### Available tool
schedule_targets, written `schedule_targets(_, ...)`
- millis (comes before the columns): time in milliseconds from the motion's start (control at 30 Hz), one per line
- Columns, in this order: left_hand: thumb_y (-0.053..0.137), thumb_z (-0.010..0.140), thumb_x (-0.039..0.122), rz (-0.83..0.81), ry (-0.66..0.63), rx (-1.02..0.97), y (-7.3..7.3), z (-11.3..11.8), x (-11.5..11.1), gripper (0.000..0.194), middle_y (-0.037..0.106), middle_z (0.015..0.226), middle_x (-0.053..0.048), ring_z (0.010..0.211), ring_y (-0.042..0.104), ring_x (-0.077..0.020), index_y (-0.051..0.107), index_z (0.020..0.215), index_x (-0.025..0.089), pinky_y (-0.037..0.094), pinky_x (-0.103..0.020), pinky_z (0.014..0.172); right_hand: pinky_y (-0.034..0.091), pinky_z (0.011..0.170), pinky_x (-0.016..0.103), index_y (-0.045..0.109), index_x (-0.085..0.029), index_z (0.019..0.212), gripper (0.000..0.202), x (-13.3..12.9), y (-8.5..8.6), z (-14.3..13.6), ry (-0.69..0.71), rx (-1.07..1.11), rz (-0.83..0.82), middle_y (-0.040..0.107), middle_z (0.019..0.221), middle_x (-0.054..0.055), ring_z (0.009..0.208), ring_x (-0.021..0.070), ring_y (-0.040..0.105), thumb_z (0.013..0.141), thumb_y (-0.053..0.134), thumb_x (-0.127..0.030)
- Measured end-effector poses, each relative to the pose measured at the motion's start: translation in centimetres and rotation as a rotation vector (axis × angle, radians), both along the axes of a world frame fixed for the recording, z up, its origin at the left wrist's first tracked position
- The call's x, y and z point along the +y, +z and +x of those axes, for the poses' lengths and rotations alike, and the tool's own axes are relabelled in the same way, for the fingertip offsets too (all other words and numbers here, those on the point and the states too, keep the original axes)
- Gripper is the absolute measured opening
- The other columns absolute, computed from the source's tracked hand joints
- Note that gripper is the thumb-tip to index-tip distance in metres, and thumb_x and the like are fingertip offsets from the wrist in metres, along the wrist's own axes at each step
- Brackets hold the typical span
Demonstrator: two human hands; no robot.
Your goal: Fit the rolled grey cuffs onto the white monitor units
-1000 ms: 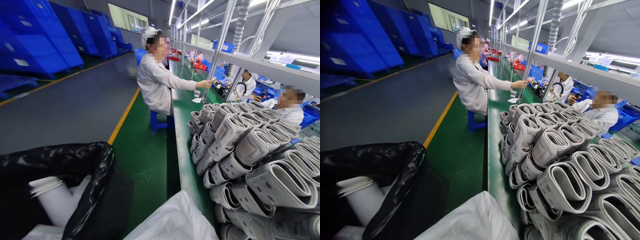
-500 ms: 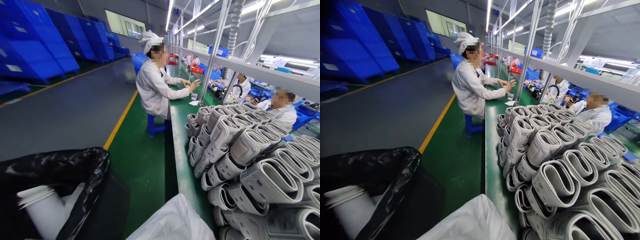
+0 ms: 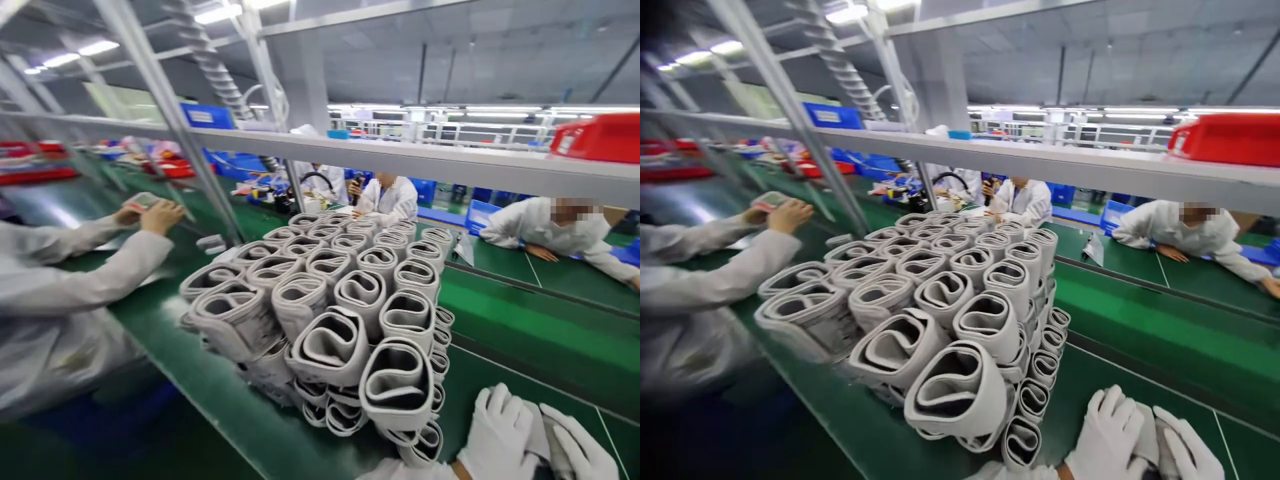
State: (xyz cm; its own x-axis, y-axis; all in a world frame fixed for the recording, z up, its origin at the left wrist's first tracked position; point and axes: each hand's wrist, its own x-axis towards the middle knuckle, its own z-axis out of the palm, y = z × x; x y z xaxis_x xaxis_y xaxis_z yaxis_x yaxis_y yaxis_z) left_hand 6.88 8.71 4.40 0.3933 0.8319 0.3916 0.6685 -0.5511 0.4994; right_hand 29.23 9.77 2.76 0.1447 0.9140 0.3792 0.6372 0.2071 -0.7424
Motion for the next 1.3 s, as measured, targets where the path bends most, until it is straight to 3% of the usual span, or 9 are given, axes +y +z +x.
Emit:
schedule_targets(100,0.064,0.093,0.053,-0.014,-0.103,-0.059,-0.4,-0.2,-0.6,0.058,0.067,0.137,-0.014,0.136,0.051,-0.0375,0.052,0.144,0.029,0.046,-0.058,0.107,0.068,0.083,0.056,0.085,-0.051,0.092,0.024,-0.4,0.2,-0.3,-0.011,0.211,-0.137,0.082,0.105,0.003,0.107,0.0458,0.075,0.075,0.071,-0.060)
schedule_targets(233,0.071,0.082,0.070,-0.103,0.026,-0.015,-0.6,0.1,-0.2,0.061,0.070,0.119,-0.012,0.105,0.061,-0.0359,0.061,0.127,0.030,0.049,-0.055,0.078,0.065,0.094,0.051,0.087,-0.038,0.085,0.031,1.0,1.7,-0.3,0.066,0.327,-0.210,0.082,0.106,0.009,0.106,0.0428,0.077,0.078,0.068,-0.061)
schedule_targets(333,0.076,0.077,0.073,-0.102,0.115,0.074,-0.6,0.3,0.0,0.072,0.068,0.119,-0.011,0.100,0.061,-0.0334,0.061,0.131,0.028,0.048,-0.051,0.077,0.064,0.094,0.051,0.085,-0.026,0.078,0.043,2.4,1.9,-0.5,0.080,0.341,-0.168,0.081,0.097,0.015,0.096,0.0391,0.078,0.081,0.063,-0.064)
schedule_targets(533,0.080,0.080,0.063,-0.101,0.200,0.181,-0.4,0.2,-0.1,0.079,0.064,0.126,-0.013,0.102,0.060,-0.0340,0.055,0.144,0.023,0.044,-0.047,0.081,0.060,0.085,0.042,0.078,-0.020,0.074,0.045,4.1,0.1,-1.8,0.011,0.348,-0.109,0.080,0.088,0.013,0.088,0.0322,0.075,0.082,0.060,-0.060)
schedule_targets(733,0.077,0.084,0.058,-0.074,0.322,0.246,0.5,0.0,1.2,0.074,0.063,0.121,-0.012,0.102,0.060,-0.0335,0.053,0.146,0.026,0.042,-0.044,0.081,0.055,0.087,0.038,0.070,-0.019,0.074,0.045,5.5,-1.5,-1.5,-0.228,0.249,-0.014,0.074,0.080,0.007,0.086,0.0252,0.070,0.095,0.056,-0.055)
schedule_targets(933,0.076,0.085,0.054,-0.067,0.453,0.265,0.5,-0.7,3.9,0.067,0.062,0.119,-0.013,0.106,0.060,-0.0359,0.056,0.143,0.025,0.041,-0.043,0.083,0.051,0.097,0.042,0.071,-0.016,0.094,0.037,7.8,-1.8,1.4,-0.465,0.124,0.018,0.070,0.099,0.006,0.098,0.0221,0.065,0.104,0.060,-0.050)
schedule_targets(1100,0.074,0.088,0.055,-0.040,0.449,0.250,-0.3,-1.1,4.7,0.065,0.063,0.126,-0.013,0.111,0.059,-0.0341,0.057,0.145,0.028,0.042,-0.043,0.086,0.032,0.118,0.058,0.072,-0.011,0.123,0.049,7.2,-0.8,0.9,-0.511,0.039,0.139,0.050,0.145,0.024,0.137,0.0410,0.043,0.100,0.051,-0.050)
schedule_targets(1200,0.071,0.091,0.054,-0.028,0.409,0.243,-0.7,-1.2,4.6,0.062,0.064,0.129,-0.012,0.114,0.059,-0.0323,0.058,0.145,0.025,0.044,-0.045,0.092,0.016,0.127,0.061,0.058,-0.007,0.148,0.065,5.8,0.0,-1.0,-0.412,-0.035,0.247,0.027,0.164,0.025,0.152,0.0452,0.023,0.097,0.057,-0.048)
schedule_targets(1300,0.068,0.095,0.052,-0.011,0.326,0.243,-1.0,-1.3,4.2,0.055,0.065,0.132,-0.010,0.119,0.059,-0.0300,0.060,0.141,0.024,0.047,-0.048,0.101,0.022,0.129,0.053,0.054,-0.012,0.153,0.064,4.3,0.3,-3.8,-0.181,-0.122,0.285,0.034,0.165,0.019,0.152,0.0391,0.031,0.097,0.061,-0.044)
